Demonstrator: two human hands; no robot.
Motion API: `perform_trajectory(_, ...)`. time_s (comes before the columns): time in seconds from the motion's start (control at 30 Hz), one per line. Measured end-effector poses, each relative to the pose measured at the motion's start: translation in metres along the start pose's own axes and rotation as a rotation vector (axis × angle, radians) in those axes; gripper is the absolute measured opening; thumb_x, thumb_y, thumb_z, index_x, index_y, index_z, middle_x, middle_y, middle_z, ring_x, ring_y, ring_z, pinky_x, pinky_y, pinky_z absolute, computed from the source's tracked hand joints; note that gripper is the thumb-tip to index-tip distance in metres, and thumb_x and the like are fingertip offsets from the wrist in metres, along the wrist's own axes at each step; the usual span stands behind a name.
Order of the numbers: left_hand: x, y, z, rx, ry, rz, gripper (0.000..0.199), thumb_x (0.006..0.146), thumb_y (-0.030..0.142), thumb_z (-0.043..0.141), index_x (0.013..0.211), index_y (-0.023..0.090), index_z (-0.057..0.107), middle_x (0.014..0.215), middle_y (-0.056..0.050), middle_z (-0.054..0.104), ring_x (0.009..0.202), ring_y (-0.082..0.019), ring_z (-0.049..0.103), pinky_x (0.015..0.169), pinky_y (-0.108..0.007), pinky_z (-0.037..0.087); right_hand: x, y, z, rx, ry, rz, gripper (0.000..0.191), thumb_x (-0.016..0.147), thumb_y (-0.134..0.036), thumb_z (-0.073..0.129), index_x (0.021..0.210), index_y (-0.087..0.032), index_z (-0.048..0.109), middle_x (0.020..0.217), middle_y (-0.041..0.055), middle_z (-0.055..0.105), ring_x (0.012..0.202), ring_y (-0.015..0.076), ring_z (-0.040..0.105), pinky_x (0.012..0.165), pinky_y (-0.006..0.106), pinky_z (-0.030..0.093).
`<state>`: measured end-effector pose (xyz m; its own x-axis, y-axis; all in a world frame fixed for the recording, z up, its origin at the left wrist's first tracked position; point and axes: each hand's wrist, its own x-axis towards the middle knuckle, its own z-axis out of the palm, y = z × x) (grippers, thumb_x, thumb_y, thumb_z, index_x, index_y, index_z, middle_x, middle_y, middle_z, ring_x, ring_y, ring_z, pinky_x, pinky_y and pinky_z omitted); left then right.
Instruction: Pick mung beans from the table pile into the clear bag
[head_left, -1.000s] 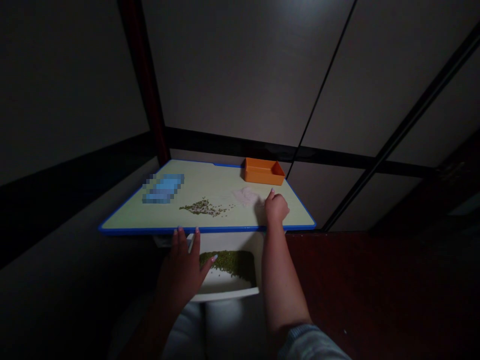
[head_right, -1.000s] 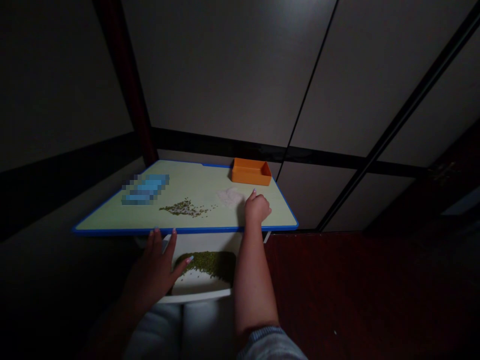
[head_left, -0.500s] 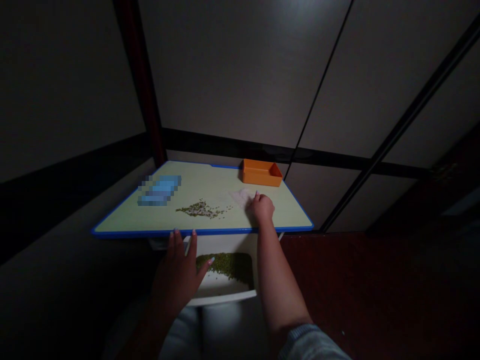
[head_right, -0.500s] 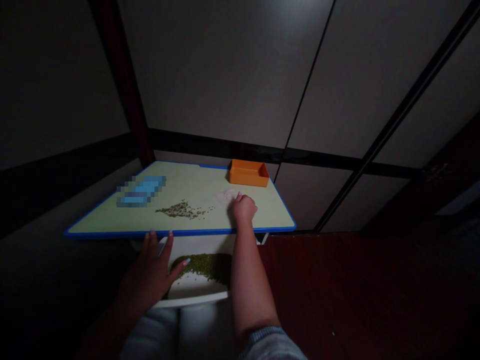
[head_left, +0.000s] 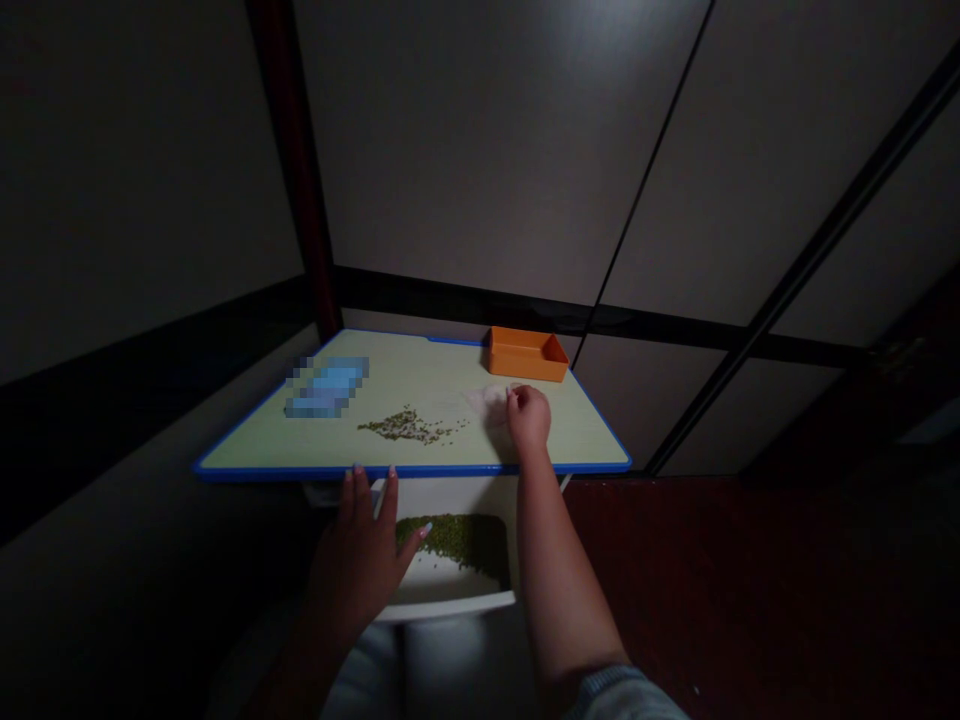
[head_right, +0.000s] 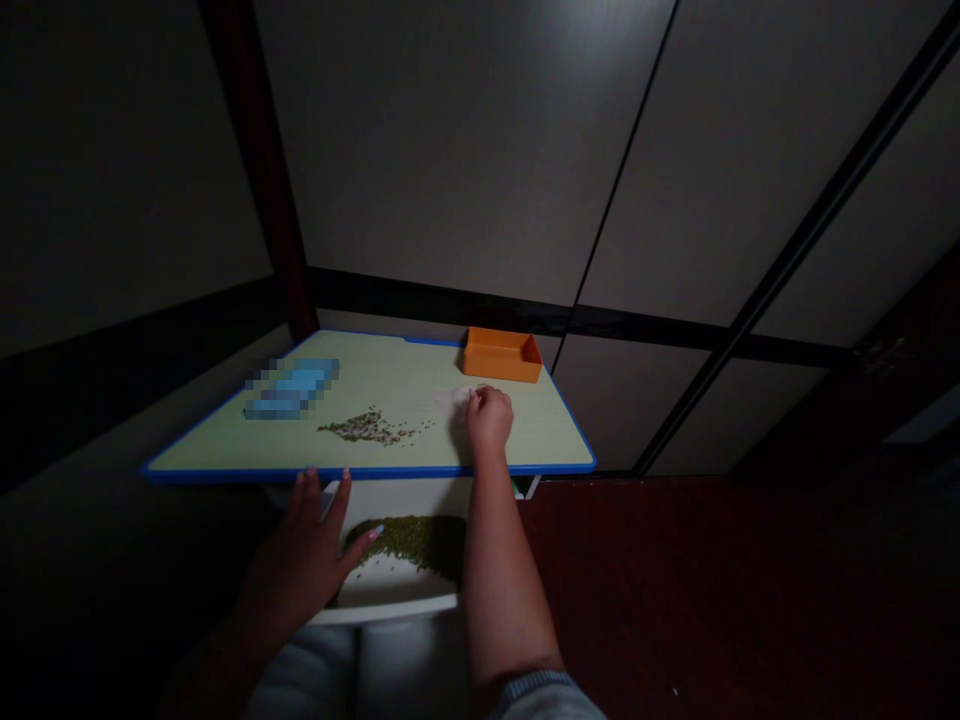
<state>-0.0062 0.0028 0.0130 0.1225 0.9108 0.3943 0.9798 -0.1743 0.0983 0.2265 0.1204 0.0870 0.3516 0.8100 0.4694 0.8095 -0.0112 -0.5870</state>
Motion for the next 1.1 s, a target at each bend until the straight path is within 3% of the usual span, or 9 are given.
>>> perform_trajectory(0.23,-0.001,0.0,0.001,0.004,-0.002,0.0,0.078,0.081,0.058,0.045,0.14,0.008,0.036,0.15,-0.033,0.021,0.142,-0.044,0.016,0.099,-0.05,0.043,-0.009,-0.007,0.008,0.171,-0.199,-0.11,0.029,0.085,-0.018,0.048,0.112,-0.02,0.059,0.08,-0.0006,0.065,0.072,0.0134,0.056,0.066,0.021,0.038)
perform_trajectory(0.43,-0.001,0.001,0.001,0.007,-0.004,-0.004,0.078,0.08,0.057,0.047,0.141,0.009,0.035,0.151,-0.032,0.02,0.142,-0.043,0.015,0.099,-0.049,0.042,-0.012,-0.011,0.012,0.105,-0.322,-0.143,0.029,0.085,-0.022,0.054,0.113,-0.019,0.06,0.08,0.0004,0.066,0.071,0.0127,0.057,0.064,0.021,0.038)
perform_trajectory(0.67,-0.002,0.001,0.001,-0.009,-0.01,-0.012,0.079,0.081,0.059,0.042,0.142,0.01,0.033,0.152,-0.03,0.02,0.143,-0.042,0.015,0.098,-0.049,0.043,-0.011,-0.012,0.011,-0.113,-0.304,-0.044,0.029,0.087,-0.031,0.053,0.112,-0.022,0.064,0.096,0.0076,0.072,0.086,0.0187,0.064,0.071,0.025,0.042)
perform_trajectory(0.83,-0.002,0.002,-0.001,-0.01,-0.026,-0.025,0.078,0.081,0.059,0.043,0.142,0.011,0.033,0.152,-0.029,0.021,0.143,-0.041,0.015,0.097,-0.049,0.043,-0.013,-0.02,0.018,-0.151,-0.339,-0.075,0.029,0.087,-0.032,0.053,0.111,-0.022,0.066,0.1,0.0085,0.072,0.093,0.0207,0.065,0.076,0.027,0.043)
perform_trajectory(1.0,-0.001,0.002,-0.002,-0.028,-0.027,-0.031,0.078,0.081,0.058,0.044,0.142,0.011,0.033,0.153,-0.027,0.021,0.143,-0.041,0.016,0.099,-0.049,0.042,-0.017,-0.027,0.019,-0.086,-0.365,-0.141,0.029,0.086,-0.028,0.054,0.112,-0.023,0.065,0.093,0.0055,0.073,0.086,0.0177,0.065,0.073,0.025,0.042)
perform_trajectory(1.1,-0.001,0.003,-0.003,-0.045,-0.022,-0.044,0.078,0.08,0.057,0.047,0.141,0.01,0.035,0.152,-0.028,0.022,0.143,-0.041,0.016,0.1,-0.049,0.041,-0.018,-0.027,0.017,-0.039,-0.316,-0.173,0.03,0.087,-0.026,0.053,0.115,-0.023,0.064,0.088,0.0037,0.072,0.08,0.0162,0.063,0.07,0.024,0.041)
